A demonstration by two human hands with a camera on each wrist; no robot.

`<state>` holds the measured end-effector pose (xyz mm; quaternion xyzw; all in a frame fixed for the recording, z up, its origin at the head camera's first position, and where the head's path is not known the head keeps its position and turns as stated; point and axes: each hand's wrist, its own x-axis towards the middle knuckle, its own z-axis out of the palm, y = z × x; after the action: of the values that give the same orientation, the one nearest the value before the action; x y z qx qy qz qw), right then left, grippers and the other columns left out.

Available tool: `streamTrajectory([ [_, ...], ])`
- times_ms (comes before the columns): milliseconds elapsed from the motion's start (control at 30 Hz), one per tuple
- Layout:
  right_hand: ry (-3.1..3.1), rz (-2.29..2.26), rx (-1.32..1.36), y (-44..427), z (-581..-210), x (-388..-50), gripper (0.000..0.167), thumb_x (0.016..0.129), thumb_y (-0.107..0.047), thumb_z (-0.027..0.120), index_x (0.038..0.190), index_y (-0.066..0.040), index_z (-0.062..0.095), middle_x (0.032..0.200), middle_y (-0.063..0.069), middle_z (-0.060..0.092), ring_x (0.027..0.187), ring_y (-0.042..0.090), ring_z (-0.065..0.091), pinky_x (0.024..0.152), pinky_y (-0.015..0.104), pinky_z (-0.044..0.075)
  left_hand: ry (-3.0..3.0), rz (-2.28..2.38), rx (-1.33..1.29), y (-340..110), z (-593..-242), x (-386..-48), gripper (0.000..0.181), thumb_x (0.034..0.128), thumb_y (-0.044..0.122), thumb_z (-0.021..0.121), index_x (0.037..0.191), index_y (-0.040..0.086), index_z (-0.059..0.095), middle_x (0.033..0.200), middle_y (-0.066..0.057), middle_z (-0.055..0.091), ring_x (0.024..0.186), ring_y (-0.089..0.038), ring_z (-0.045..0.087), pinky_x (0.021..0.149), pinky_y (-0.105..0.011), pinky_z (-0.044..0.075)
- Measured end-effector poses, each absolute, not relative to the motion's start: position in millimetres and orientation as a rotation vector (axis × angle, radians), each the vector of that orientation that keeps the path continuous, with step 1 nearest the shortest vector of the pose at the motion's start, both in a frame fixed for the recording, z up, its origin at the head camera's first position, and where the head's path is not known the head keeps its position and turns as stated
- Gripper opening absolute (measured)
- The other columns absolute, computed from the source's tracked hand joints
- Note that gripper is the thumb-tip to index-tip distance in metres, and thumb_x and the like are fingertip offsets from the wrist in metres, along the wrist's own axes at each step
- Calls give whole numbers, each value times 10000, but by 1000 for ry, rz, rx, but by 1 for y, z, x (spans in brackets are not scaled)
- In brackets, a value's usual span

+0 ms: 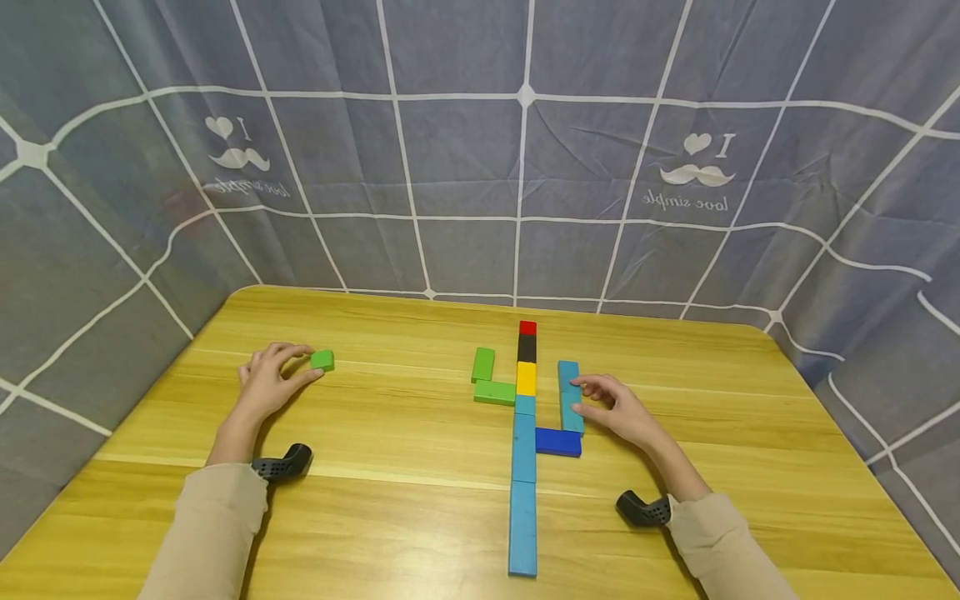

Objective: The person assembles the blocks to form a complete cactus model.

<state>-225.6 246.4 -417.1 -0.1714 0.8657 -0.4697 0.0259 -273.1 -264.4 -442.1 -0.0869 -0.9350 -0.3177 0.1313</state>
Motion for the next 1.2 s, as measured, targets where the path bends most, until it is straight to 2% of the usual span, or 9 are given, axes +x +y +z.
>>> streamTrajectory([
  [200,2681,-1439,-526,246,-416,-225,375,845,-60,632,1193,46,543,1026,204,520,934,332,463,780,334,387,-2657,-1040,-276,-244,-442,-283,432,832,246,673,1183,25,551,1158,-209,485,1049,-404,369,832,-545,142],
  [400,2673,-1449,-535,247,-417,-225,373,844,-53,630,1191,53,540,1028,216,515,934,346,458,785,347,388,-2638,-1104,-296,-202,-441,-299,424,812,212,695,1169,26,562,1126,-197,521,1023,-373,424,875,-547,159],
  [600,2676,-1450,-531,247,-417,-225,371,845,-58,632,1190,47,545,1034,208,520,935,332,462,789,337,391,-2644,-1131,-337,-157,-440,-315,426,802,214,703,1172,45,577,1078,-174,559,999,-347,468,925,-541,169],
  [800,2667,-1461,-522,247,-417,-225,373,846,-58,631,1193,48,543,1033,209,517,935,332,458,785,322,387,-2669,-1133,-365,-120,-440,-327,430,792,242,710,1170,75,592,1060,-143,573,986,-309,474,905,-507,199],
  [1200,2676,-1452,-519,247,-417,-225,375,847,-64,632,1194,45,544,1032,216,518,937,326,462,790,339,389,-2730,-1132,-362,-75,-442,-338,424,798,274,703,1167,91,603,1075,-120,581,1029,-298,457,934,-493,200],
])
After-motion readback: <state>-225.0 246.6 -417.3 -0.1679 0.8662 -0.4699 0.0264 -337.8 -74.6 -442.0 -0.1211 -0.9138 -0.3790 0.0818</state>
